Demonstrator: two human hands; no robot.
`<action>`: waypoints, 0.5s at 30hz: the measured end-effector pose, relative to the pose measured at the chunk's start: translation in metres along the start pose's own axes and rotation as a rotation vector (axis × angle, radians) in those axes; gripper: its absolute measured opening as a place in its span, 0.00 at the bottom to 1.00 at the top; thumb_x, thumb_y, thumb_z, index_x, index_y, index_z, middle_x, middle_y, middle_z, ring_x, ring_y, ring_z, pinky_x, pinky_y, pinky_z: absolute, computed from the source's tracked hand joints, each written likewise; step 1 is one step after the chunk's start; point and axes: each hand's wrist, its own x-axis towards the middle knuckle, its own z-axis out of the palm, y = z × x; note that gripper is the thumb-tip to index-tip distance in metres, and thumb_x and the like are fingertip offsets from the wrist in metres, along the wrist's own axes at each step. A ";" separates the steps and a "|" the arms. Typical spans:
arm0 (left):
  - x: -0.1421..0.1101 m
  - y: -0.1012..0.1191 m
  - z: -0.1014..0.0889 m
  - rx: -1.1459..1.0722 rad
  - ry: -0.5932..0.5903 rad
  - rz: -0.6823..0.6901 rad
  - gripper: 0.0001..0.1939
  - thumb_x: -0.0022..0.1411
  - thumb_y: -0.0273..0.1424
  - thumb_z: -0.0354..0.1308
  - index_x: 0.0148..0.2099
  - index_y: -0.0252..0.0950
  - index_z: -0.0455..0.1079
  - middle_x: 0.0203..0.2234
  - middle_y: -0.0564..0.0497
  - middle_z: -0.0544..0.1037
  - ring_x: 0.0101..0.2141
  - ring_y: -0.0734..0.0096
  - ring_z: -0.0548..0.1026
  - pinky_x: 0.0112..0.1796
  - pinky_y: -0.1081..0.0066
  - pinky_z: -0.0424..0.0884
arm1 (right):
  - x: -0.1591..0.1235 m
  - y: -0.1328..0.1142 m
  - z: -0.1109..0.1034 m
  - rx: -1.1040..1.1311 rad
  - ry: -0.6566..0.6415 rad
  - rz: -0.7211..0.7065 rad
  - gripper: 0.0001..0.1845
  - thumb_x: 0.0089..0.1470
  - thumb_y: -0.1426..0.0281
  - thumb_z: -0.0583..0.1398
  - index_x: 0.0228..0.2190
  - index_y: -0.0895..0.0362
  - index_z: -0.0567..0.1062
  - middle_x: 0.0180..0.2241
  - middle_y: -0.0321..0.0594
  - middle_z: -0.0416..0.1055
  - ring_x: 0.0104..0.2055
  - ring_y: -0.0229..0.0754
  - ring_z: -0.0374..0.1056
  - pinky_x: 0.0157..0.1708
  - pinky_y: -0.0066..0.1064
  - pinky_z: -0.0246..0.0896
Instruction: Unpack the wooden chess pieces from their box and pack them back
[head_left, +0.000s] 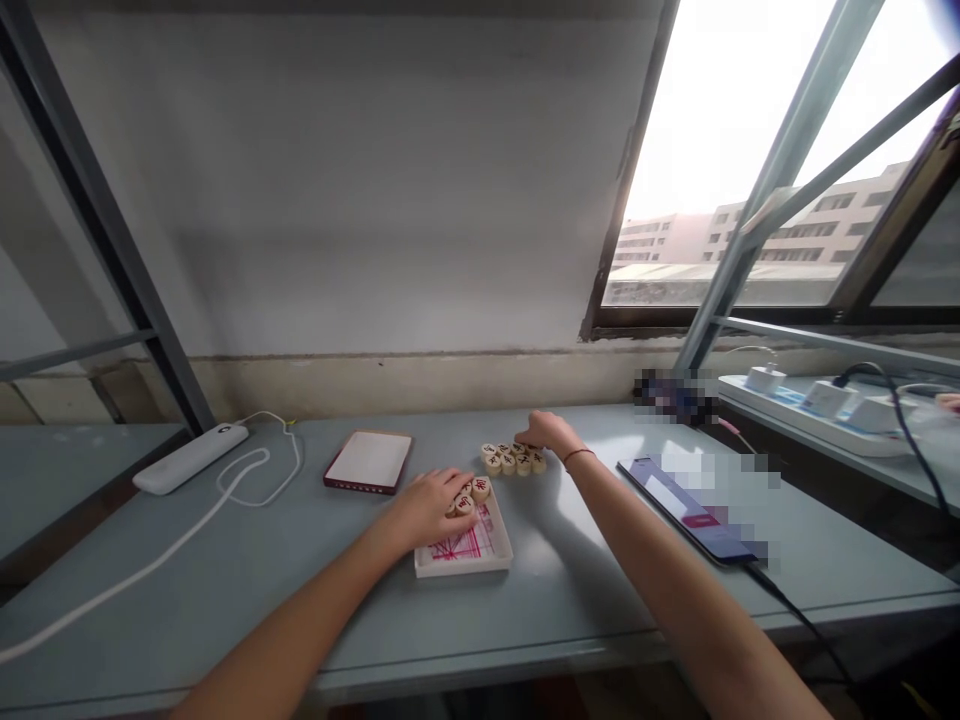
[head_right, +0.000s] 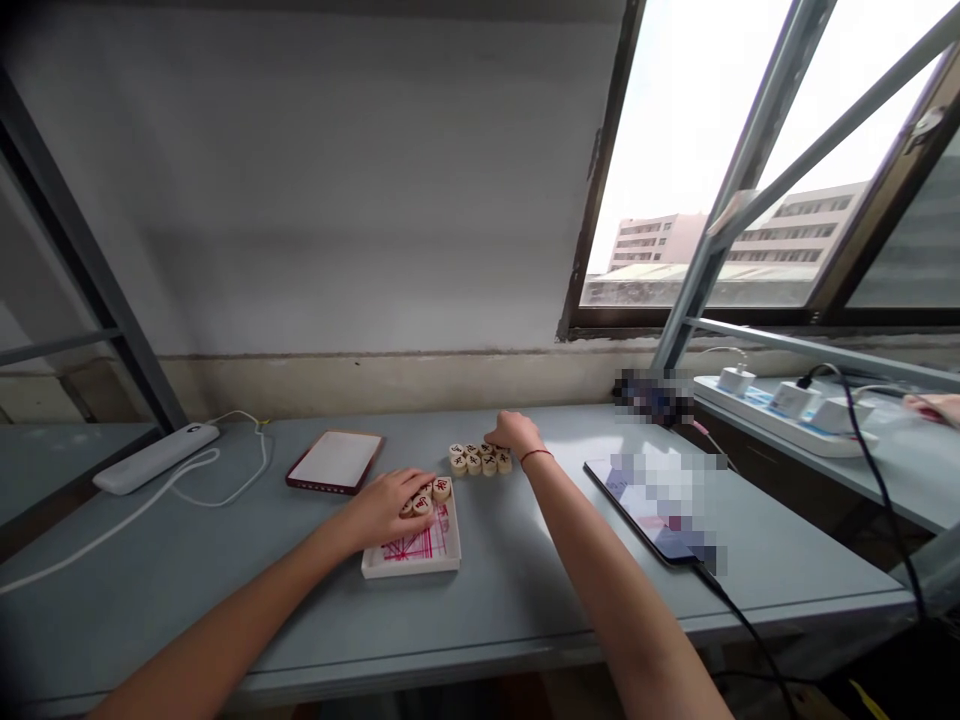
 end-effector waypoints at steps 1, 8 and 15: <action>0.000 -0.001 0.001 -0.008 0.007 0.005 0.28 0.58 0.41 0.54 0.59 0.37 0.58 0.50 0.45 0.69 0.47 0.59 0.69 0.48 0.62 0.64 | -0.002 -0.001 -0.002 0.005 0.033 -0.002 0.13 0.41 0.67 0.59 0.30 0.62 0.76 0.30 0.52 0.73 0.33 0.49 0.70 0.24 0.29 0.55; 0.002 0.001 -0.002 -0.125 0.254 -0.001 0.33 0.58 0.47 0.53 0.61 0.37 0.54 0.51 0.43 0.67 0.51 0.58 0.65 0.50 0.59 0.63 | -0.065 -0.022 -0.004 0.522 0.061 -0.529 0.18 0.49 0.57 0.56 0.28 0.59 0.76 0.23 0.40 0.71 0.25 0.38 0.65 0.22 0.26 0.53; 0.003 0.009 -0.005 -0.299 0.346 0.049 0.18 0.64 0.37 0.50 0.55 0.41 0.62 0.47 0.48 0.68 0.46 0.66 0.69 0.47 0.67 0.66 | -0.101 -0.045 0.016 0.906 -0.322 -0.700 0.20 0.47 0.54 0.60 0.28 0.60 0.74 0.24 0.38 0.70 0.26 0.36 0.63 0.24 0.26 0.55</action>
